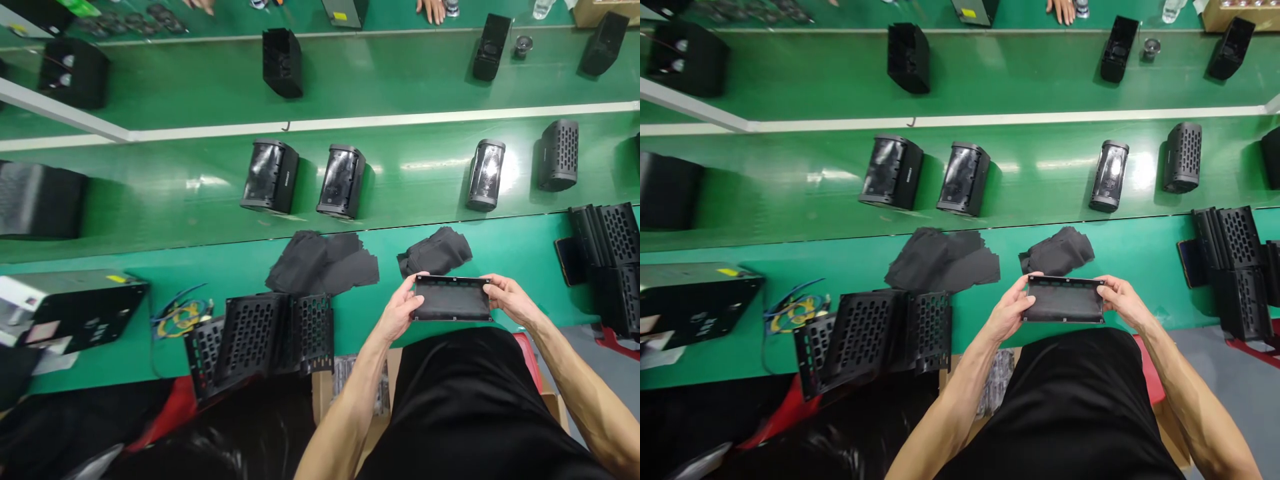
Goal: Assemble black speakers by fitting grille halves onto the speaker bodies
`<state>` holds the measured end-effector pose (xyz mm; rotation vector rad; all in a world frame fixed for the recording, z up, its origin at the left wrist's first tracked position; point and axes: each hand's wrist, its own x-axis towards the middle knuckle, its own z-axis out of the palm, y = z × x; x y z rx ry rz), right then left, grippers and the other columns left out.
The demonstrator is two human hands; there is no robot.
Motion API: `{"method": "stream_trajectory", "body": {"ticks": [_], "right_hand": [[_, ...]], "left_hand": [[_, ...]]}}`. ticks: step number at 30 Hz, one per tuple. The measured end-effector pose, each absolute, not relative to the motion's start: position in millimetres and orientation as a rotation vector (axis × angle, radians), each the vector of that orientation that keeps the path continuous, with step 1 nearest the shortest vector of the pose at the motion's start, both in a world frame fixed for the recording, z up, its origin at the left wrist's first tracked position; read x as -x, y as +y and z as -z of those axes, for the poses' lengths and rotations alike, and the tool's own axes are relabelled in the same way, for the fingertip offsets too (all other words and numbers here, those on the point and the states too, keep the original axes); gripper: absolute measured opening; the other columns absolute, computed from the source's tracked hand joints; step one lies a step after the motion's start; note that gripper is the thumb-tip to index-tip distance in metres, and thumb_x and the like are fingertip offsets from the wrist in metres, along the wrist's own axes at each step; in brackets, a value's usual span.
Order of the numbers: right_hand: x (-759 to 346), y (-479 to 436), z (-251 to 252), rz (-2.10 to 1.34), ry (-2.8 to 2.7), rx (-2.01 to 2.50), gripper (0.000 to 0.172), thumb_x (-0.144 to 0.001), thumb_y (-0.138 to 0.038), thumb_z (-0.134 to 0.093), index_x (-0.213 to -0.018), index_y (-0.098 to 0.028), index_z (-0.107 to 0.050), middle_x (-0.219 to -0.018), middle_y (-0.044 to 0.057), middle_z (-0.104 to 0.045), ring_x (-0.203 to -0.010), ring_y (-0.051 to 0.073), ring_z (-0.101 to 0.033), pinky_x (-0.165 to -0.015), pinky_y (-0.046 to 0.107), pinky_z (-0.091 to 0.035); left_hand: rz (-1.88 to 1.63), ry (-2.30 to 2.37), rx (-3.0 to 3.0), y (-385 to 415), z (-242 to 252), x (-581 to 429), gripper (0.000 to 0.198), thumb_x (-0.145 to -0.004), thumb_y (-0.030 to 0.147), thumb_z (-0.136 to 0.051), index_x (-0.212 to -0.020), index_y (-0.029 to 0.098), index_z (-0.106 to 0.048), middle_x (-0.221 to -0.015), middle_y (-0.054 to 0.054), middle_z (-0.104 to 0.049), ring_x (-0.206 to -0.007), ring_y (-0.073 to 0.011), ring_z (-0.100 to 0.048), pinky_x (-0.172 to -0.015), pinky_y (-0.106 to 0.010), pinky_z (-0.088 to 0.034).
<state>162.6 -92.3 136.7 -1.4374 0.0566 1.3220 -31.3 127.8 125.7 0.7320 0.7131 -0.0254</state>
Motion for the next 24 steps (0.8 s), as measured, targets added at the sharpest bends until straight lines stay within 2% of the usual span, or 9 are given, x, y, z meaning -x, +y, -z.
{"method": "stream_trajectory", "body": {"ticks": [5,11,18,21,24], "right_hand": [[-162,-95,-139,-1.277,0.041,1.466,0.043,-0.075,-0.052,-0.088,-0.104,-0.022,-0.076,-0.071,-0.003,-0.064,-0.061,0.013,-0.057,-0.059,0.027,-0.049],[-162,-95,-141,-1.287,0.028,1.458,0.044,-0.077,-0.053,-0.087,-0.104,-0.021,-0.076,-0.077,-0.001,-0.068,-0.063,0.014,-0.059,-0.061,0.028,-0.050],[-165,-95,-141,-1.284,0.043,1.467,0.044,-0.076,-0.053,-0.087,-0.105,-0.022,-0.075,-0.074,-0.002,-0.068,-0.063,0.015,-0.059,-0.061,0.028,-0.050],[-166,-95,-140,-1.274,0.055,1.474,0.044,-0.075,-0.052,-0.087,-0.105,-0.022,-0.076,-0.073,-0.002,-0.067,-0.062,0.014,-0.058,-0.061,0.028,-0.050],[-167,-95,-140,-1.261,0.080,1.480,0.045,-0.073,-0.052,-0.088,-0.103,-0.022,-0.076,-0.074,-0.002,-0.068,-0.062,0.014,-0.057,-0.060,0.028,-0.049]], "left_hand": [[0.062,0.706,-0.752,130,-134,33,0.073,-0.077,0.031,-0.083,-0.145,0.022,-0.058,-0.103,-0.006,-0.077,-0.076,-0.0183,-0.071,-0.073,-0.027,-0.056],[0.061,0.696,-0.751,131,-138,32,0.073,-0.076,0.031,-0.084,-0.144,0.020,-0.058,-0.104,-0.007,-0.077,-0.078,-0.0198,-0.072,-0.074,-0.030,-0.058],[0.052,0.659,-0.752,131,-142,32,0.076,-0.076,0.031,-0.085,-0.146,0.021,-0.056,-0.107,-0.008,-0.078,-0.081,-0.0210,-0.075,-0.075,-0.030,-0.060],[0.126,0.610,-0.762,133,-142,35,0.082,-0.081,0.032,-0.081,-0.155,0.025,-0.047,-0.105,-0.008,-0.078,-0.075,-0.0228,-0.077,-0.068,-0.032,-0.063],[0.214,0.540,-0.764,135,-140,37,0.089,-0.091,0.035,-0.073,-0.166,0.027,-0.027,-0.086,-0.006,-0.078,-0.068,-0.0266,-0.079,-0.056,-0.031,-0.063]]}}
